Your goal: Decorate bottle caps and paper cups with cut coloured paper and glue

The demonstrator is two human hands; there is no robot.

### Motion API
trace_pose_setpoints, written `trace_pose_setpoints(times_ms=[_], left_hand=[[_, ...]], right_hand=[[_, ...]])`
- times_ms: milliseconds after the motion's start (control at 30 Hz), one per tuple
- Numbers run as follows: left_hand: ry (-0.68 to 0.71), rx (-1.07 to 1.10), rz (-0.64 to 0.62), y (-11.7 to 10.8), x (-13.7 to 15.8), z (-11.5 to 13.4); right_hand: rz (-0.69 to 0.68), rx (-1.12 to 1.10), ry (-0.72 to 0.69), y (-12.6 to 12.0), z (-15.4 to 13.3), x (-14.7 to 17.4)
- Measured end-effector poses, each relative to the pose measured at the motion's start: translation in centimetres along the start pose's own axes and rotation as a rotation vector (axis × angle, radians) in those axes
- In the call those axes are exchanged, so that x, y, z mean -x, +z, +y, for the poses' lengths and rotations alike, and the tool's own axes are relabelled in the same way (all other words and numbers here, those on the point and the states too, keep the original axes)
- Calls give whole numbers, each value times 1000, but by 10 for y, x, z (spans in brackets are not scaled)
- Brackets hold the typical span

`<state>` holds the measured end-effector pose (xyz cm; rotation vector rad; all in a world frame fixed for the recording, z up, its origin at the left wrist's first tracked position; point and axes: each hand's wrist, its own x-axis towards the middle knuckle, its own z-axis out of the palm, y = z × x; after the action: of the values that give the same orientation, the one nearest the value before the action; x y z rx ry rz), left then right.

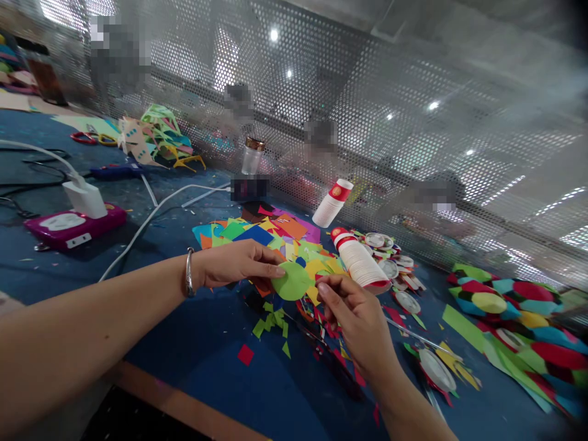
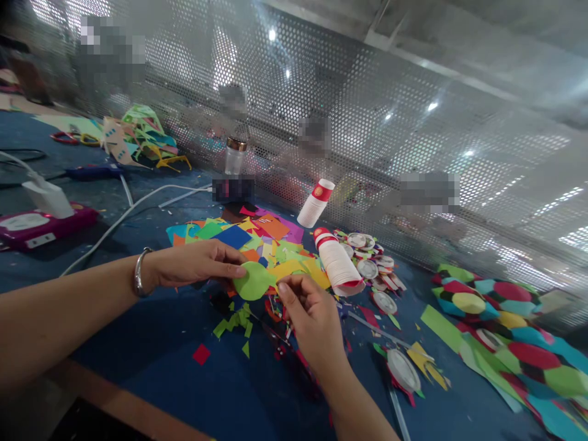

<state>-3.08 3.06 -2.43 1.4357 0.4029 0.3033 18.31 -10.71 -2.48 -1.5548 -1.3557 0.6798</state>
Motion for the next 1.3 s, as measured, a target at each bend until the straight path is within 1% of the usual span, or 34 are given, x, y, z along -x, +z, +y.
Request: trace_pose_setpoints(times_ms=[133, 333, 400, 467, 533, 600, 700, 767, 833, 933, 1033, 1133, 1233, 1300], left_hand=[[15, -8, -14, 1, 0, 0], [-1, -31, -1, 3, 1, 2], [5, -6, 56, 3, 1, 2], [48, 28, 150, 1, 0, 2], [98, 35, 236, -2, -1, 2], [115, 17, 297, -4, -3, 1], [93, 24, 334, -3, -4, -1], [82, 62, 321, -1, -4, -2], [68, 103, 299, 0, -3, -1], [73, 167, 263, 0, -1, 0], [106, 218, 240, -3, 0, 0], [98, 265, 221, -4, -1, -1], [75, 311, 232, -3, -2, -1], [72, 333, 249, -3, -3, -1]], right_hand=[[-35, -14, 19, 2, -3, 2], [-31, -35, 6, 1, -5, 5], [-31, -27, 8, 1, -4, 4], [-51, 6, 3, 2, -4, 4], [-103, 73, -27, 6, -3, 4], [-182, 167, -72, 10, -3, 6], [-281, 287, -138, 17, -4, 10], [-292, 331, -179, 18, -5, 13], [-264, 359, -205, 16, -6, 13], [-196, 390, -210, 6, -5, 10], [-136, 455, -176, -14, -4, 5], [-135, 579, -67, -43, 0, 5], [-33, 801, 56, -74, 12, 10], [-20, 895, 142, -89, 25, 14]])
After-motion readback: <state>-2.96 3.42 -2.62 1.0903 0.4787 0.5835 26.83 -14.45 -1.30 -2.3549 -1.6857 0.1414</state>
